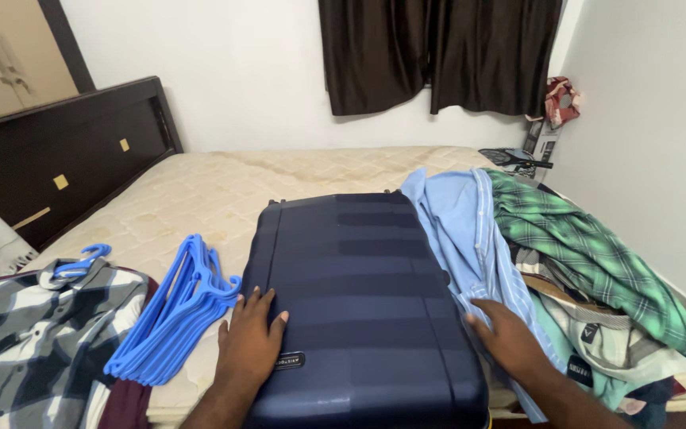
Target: The person places a light blue striped shirt on a suitcase and proceeds to button it from the top down. The shirt is handled by hand, and the person systematically fastens each button while the shirt remains on the suitcase.
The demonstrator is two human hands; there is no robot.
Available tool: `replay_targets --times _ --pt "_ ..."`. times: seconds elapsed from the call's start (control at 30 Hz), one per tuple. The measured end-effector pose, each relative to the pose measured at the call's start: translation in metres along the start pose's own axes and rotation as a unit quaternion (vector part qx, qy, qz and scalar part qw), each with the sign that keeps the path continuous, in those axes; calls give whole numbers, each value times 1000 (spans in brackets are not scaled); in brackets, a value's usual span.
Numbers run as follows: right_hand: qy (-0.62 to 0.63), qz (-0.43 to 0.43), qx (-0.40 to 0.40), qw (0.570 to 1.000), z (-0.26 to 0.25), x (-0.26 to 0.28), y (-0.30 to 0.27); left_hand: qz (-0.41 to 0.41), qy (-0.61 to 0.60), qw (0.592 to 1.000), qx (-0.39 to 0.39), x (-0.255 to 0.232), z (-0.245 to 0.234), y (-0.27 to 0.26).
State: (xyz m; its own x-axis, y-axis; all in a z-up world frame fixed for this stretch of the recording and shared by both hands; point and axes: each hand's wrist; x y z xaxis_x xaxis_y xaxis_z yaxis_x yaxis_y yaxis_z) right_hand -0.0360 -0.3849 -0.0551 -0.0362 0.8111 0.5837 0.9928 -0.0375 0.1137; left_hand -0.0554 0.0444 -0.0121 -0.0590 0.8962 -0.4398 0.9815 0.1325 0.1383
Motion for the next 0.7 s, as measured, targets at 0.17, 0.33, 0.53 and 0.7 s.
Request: replay_targets --times 0.17,0.33,0.53,0.7 --pt "-289 181 80 937 0 -36 -38 85 18 996 17 -41 7 2" --pt "-294 196 70 933 -4 -62 -43 134 -51 989 46 -87 9 2" --pt "-96 219 8 971 -20 -110 10 157 -146 976 32 -110 13 11" --pt "427 273 -122 854 -63 -67 68 218 -183 959 19 -131 10 20"
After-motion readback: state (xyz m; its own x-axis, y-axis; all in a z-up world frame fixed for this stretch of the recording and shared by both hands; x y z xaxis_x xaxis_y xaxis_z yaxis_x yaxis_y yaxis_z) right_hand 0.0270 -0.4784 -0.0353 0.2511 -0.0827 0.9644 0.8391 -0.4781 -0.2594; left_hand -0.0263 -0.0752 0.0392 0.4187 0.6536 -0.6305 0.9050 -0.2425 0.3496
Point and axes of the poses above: each hand's wrist, its own y-axis towards the middle knuckle, its own z-axis out of the palm, x = y × z, and after that the axes turned 4 degrees about x, right-handed
